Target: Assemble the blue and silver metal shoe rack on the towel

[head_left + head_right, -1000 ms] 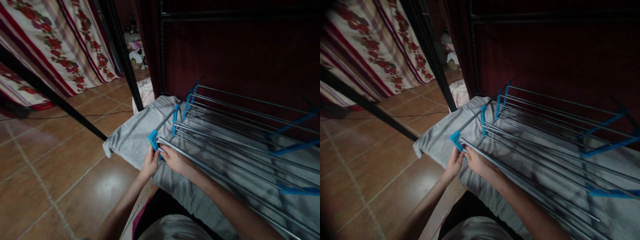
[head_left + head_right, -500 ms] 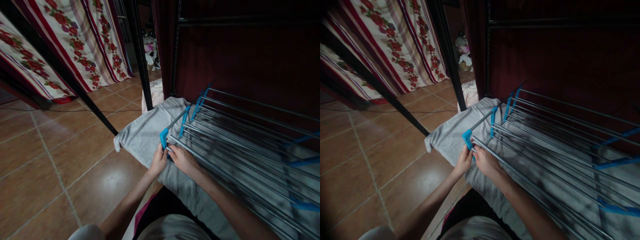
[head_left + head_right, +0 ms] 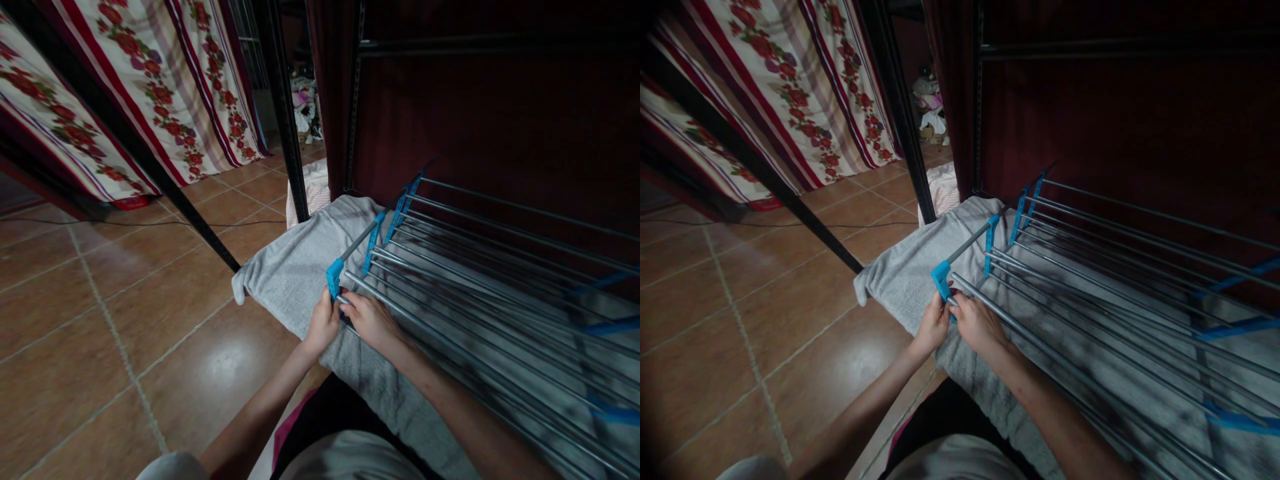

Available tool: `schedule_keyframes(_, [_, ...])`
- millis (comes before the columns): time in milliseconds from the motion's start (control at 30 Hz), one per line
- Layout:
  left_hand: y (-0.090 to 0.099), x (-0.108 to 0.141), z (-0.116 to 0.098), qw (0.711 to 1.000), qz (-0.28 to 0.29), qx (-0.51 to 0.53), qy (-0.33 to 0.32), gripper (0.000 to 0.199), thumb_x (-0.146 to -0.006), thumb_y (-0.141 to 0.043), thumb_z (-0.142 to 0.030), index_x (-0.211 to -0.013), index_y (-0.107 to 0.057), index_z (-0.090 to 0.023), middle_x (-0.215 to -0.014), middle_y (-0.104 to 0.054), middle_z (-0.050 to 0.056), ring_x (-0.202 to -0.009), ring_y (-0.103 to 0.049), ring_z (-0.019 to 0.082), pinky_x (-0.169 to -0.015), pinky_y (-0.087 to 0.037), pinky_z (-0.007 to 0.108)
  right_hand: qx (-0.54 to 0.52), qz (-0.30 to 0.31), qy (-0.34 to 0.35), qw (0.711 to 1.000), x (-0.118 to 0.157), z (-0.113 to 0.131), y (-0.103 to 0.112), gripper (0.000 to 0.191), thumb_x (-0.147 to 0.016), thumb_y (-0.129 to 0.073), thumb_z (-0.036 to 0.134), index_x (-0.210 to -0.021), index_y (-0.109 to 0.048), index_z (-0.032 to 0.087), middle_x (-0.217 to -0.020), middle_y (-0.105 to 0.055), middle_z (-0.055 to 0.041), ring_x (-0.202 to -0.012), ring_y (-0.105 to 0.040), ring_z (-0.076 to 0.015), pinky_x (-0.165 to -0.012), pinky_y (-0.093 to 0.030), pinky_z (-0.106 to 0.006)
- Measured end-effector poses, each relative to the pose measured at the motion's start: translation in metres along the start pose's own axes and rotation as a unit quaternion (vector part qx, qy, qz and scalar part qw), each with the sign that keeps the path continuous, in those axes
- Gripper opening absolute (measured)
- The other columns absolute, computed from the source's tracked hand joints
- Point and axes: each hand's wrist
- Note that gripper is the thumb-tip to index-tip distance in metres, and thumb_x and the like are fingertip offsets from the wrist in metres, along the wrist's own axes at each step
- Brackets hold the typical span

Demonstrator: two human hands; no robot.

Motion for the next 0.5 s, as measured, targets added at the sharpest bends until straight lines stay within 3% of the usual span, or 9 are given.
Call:
schedule_keyframes(367, [-0.0003,0.0001,0.0017,1.0,0.007,0.017,-0.006,0.036,-0.088,-0.043,-0.017,-0.124,-0.044,-0.02,-0.117,-0.06,0.01,-0.114,-0.056,0.021,-0.102,-0.042,0.042,0.028,-0.006,0.003,1.0,-0.0001,0.0024,0.0006,0.027,-0.098,-0.04,0.029,-0.116,-0.058,0.022,-0.101,-0.069,-0.0048,-0.095,-0.063,-0.0192,-0.077,-0.043,-0.027])
schedule_keyframes(500, [0.0024,-0.0024,-0.002,0.999,0.019,0.033,-0.006,0.034,-0.088,-0.045,-0.02,-0.122,-0.047,-0.021,-0.121,-0.059,0.01,-0.116,-0.055,0.021,-0.104,-0.04,0.041,0.046,-0.033,0.026,0.998,0.0082,0.004,0.0024,0.035,-0.099,-0.04,0.032,-0.13,-0.05,0.02,-0.112,-0.065,-0.0075,-0.102,-0.06,-0.0215,-0.084,-0.046,-0.031])
Point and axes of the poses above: each hand's wrist, its own x-axis away from the middle knuckle, its own y-axis out of the back of the hand, z = x × y
